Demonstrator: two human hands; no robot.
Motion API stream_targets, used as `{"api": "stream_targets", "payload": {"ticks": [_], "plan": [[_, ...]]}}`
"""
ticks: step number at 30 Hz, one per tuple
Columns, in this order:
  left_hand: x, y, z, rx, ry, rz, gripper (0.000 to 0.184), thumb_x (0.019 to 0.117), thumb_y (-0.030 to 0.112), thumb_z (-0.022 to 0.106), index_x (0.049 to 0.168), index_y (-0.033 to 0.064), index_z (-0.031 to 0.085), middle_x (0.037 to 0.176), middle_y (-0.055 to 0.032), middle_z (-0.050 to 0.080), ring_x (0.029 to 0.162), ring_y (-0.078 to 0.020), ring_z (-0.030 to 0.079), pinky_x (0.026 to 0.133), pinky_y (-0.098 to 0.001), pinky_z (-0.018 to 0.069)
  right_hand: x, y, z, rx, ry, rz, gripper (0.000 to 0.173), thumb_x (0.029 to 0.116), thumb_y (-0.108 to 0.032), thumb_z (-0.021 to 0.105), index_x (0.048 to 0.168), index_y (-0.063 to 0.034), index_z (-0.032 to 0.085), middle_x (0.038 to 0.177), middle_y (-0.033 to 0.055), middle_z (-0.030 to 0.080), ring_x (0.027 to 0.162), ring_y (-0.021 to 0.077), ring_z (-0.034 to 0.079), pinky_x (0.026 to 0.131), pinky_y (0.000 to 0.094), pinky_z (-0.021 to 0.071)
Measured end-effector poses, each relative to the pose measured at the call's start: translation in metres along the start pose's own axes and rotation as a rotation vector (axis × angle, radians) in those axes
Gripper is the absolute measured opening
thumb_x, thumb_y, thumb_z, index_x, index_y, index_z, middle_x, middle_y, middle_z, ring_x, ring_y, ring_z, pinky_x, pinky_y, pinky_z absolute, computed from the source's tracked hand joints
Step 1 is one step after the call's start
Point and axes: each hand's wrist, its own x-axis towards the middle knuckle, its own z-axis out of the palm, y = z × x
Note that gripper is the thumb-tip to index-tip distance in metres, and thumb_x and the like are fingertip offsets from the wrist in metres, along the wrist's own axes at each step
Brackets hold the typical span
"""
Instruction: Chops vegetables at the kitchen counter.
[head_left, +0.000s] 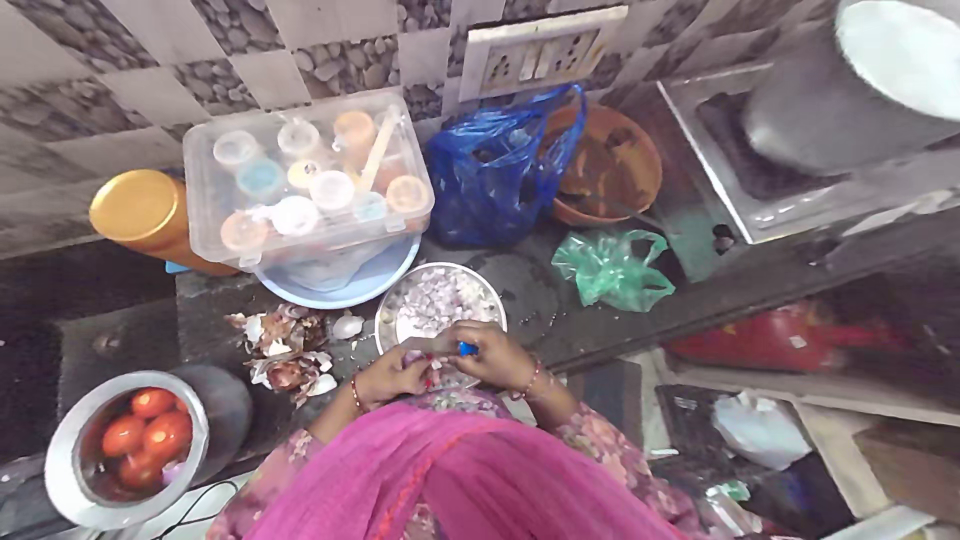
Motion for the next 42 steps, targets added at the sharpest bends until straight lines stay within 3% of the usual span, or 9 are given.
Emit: {"api": "stream_targets", "payload": {"ticks": [5, 10, 12, 15, 17, 26, 31, 35, 42], "plan": [[0.001, 0.004, -0.001, -0.076, -0.09, 0.021, 0.031, 0.0855, 0.002, 0.056, 0.112, 0.0118, 0.067, 0.089, 0.0151, 0.07, 0.075, 0.0044, 0.064, 0.071, -0.016, 0.0547, 0.002, 0.0, 0.0, 0.009, -0.004, -0.046, 0.016, 0.0881, -0.009, 0.068, 0.098, 0.0012, 0.076, 0.1, 0.0137, 0.075, 0.089, 0.0198, 0.071, 0.081, 0.0365, 0.0578], [0.006, -0.007, 0.001, -0.001, 0.07, 0.019, 0.02, 0.0984, 0.012, 0.045, 0.107, 0.0063, 0.062, 0.084, 0.0127, 0.066, 0.069, 0.0044, 0.059, 0.064, -0.0157, 0.0516, 0.001, -0.004, 0.006, -0.082, 0.104, 0.042, 0.016, 0.0903, -0.013, 0.067, 0.095, 0.001, 0.074, 0.096, 0.0143, 0.073, 0.082, 0.0217, 0.07, 0.075, 0.0383, 0.0579], [0.008, -0.008, 0.004, 0.022, 0.195, 0.061, 0.016, 0.0876, 0.006, 0.058, 0.104, 0.0053, 0.06, 0.083, 0.0099, 0.065, 0.069, 0.0018, 0.061, 0.064, -0.0174, 0.0527, 0.0, -0.008, 0.01, -0.127, 0.207, 0.144, 0.019, 0.0919, -0.017, 0.067, 0.095, -0.0002, 0.074, 0.092, 0.013, 0.073, 0.079, 0.0196, 0.069, 0.074, 0.0356, 0.0575], [0.012, -0.007, 0.01, 0.015, 0.318, 0.131, 0.047, 0.0642, 0.0, 0.078, 0.107, 0.0054, 0.058, 0.083, 0.0096, 0.066, 0.075, -0.001, 0.065, 0.071, -0.021, 0.0565, 0.0, -0.01, 0.02, -0.084, 0.354, 0.287, 0.022, 0.0918, -0.021, 0.066, 0.092, -0.0001, 0.072, 0.083, 0.0101, 0.071, 0.07, 0.0132, 0.064, 0.067, 0.0294, 0.054], [0.016, -0.01, 0.013, -0.003, 0.355, 0.215, 0.053, 0.0603, -0.001, 0.082, 0.107, 0.0061, 0.057, 0.088, 0.0096, 0.067, 0.081, -0.0008, 0.066, 0.077, -0.0215, 0.0575, 0.0, -0.01, 0.026, 0.024, 0.377, 0.396, 0.022, 0.0915, -0.022, 0.065, 0.092, -0.001, 0.07, 0.077, 0.0062, 0.068, 0.064, 0.009, 0.062, 0.062, 0.0281, 0.0531], [0.02, -0.014, 0.014, 0.094, 0.509, 0.266, 0.031, 0.0767, 0.001, 0.074, 0.107, -0.0016, 0.066, 0.092, 0.0054, 0.07, 0.08, 0.0005, 0.066, 0.076, -0.0198, 0.0574, -0.002, -0.01, 0.031, 0.292, 0.351, 0.48, 0.021, 0.0908, -0.023, 0.068, 0.098, -0.0035, 0.07, 0.079, -0.001, 0.066, 0.06, 0.0021, 0.056, 0.058, 0.0227, 0.0504], [0.019, 0.002, 0.011, 0.065, 0.483, 0.084, 0.025, 0.0778, -0.002, 0.07, 0.102, 0.0015, 0.068, 0.08, 0.0063, 0.069, 0.07, -0.001, 0.066, 0.069, -0.0203, 0.0577, -0.005, -0.006, 0.02, 0.368, 0.236, 0.466, 0.029, 0.0915, -0.024, 0.069, 0.109, -0.0009, 0.067, 0.085, 0.0009, 0.066, 0.066, 0.0027, 0.058, 0.062, 0.0229, 0.052], [0.018, 0.015, 0.009, -0.06, 0.394, -0.03, 0.022, 0.08, -0.007, 0.065, 0.1, 0.0026, 0.066, 0.073, 0.0068, 0.067, 0.064, -0.0017, 0.063, 0.062, -0.0188, 0.0554, -0.011, 0.0, -0.001, 0.241, 0.073, 0.388, 0.037, 0.0933, -0.026, 0.066, 0.116, 0.002, 0.061, 0.075, -0.0018, 0.056, 0.061, 0.0013, 0.051, 0.059, 0.0202, 0.0468], [0.023, 0.015, 0.006, -0.054, 0.266, -0.048, 0.021, 0.0793, -0.003, 0.068, 0.098, 0.0055, 0.069, 0.076, 0.0074, 0.069, 0.066, -0.0016, 0.064, 0.064, -0.0201, 0.0557, -0.006, 0.002, -0.004, -0.118, -0.075, 0.307, 0.049, 0.0954, -0.042, 0.063, 0.104, 0.0056, 0.065, 0.079, 0.0151, 0.064, 0.071, 0.0255, 0.062, 0.068, 0.0447, 0.0528]]}}
